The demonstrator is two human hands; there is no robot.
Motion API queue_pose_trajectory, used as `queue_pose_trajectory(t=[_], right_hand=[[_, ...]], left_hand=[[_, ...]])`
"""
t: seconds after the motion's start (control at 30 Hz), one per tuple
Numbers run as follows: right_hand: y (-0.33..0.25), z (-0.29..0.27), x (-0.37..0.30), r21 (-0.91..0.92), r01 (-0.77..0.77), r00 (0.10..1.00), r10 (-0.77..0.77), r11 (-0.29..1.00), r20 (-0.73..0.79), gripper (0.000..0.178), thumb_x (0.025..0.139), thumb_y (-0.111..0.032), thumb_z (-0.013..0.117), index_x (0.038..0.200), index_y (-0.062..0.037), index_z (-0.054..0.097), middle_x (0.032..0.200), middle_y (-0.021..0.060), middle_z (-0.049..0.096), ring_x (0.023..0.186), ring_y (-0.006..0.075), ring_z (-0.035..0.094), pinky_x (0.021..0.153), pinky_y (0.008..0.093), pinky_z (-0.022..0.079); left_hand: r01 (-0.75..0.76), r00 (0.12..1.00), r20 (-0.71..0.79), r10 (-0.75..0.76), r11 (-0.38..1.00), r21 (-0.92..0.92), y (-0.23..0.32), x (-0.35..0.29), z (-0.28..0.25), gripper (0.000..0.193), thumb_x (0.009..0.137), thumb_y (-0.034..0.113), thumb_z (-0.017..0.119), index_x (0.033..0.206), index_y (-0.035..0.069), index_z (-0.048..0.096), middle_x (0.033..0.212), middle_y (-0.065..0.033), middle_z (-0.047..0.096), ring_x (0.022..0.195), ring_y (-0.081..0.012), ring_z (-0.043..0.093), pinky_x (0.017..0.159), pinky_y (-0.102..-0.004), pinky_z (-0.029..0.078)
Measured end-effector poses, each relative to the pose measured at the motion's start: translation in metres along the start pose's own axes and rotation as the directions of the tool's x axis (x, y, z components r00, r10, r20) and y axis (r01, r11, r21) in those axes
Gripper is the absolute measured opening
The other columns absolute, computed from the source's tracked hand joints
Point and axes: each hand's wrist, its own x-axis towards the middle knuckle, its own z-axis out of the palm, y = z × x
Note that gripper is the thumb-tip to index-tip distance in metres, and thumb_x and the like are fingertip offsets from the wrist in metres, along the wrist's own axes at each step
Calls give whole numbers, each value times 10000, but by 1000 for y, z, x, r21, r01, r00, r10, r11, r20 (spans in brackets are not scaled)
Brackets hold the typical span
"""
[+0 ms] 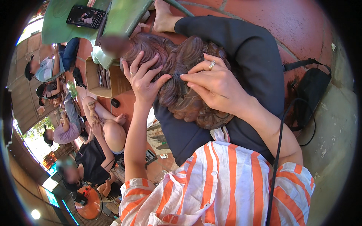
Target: The person carves a wooden Buddha statue using a small chisel and a larger knife, refining details on the head, torso, and base while seated on the floor. The person rotates the statue to access different areas and switches between tools to shape the wood.
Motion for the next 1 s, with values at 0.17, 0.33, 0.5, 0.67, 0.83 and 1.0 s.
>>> queue_pose_trajectory(t=[0.17,0.33,0.5,0.67,0.83,1.0], right_hand=[[4,-3,0,84,-55,998,57,995,-21,196,832,-55,675,1023,-58,717,877,50,688,926,198,638,1016,446,388],[-9,-3,5,-20,14,999,-13,1000,39,177,834,-61,666,1001,-36,720,851,62,691,861,217,651,928,370,431],[-1,-1,2,111,-94,990,105,989,-98,173,835,-53,662,994,-26,725,864,77,695,852,221,653,836,332,455],[-2,-6,6,137,-88,995,95,987,-41,187,828,-61,673,1004,-22,723,879,85,699,832,239,648,793,346,471],[7,-17,16,158,-14,999,8,987,38,191,819,-100,697,994,-30,724,825,98,694,789,250,640,729,369,489],[18,-27,42,68,128,980,-137,989,147,152,796,-140,716,903,-32,711,797,92,686,791,281,637,726,385,490]], left_hand=[[68,997,-18,-68,997,-48,8,5,1,333,640,425,826,728,114,744,953,35,711,1212,-239,536,1161,-491,97],[13,1000,28,-10,994,-112,-1,3,-4,324,628,404,841,705,109,731,875,38,704,1199,-241,542,1159,-486,88],[118,993,27,-116,990,-80,13,9,-2,315,634,377,845,749,100,748,859,38,702,1205,-240,539,1157,-480,89],[88,995,60,-81,989,-121,6,8,-5,325,632,357,852,801,97,755,950,10,704,1225,-260,529,1158,-509,82],[111,993,-7,-114,979,-170,-3,-8,-17,447,659,311,851,1037,103,733,1247,-79,615,1313,-327,444,1153,-554,113],[388,894,-135,-427,889,-242,17,-40,-19,783,693,253,842,1376,79,498,1520,-153,309,1428,-355,244,1156,-552,138]])
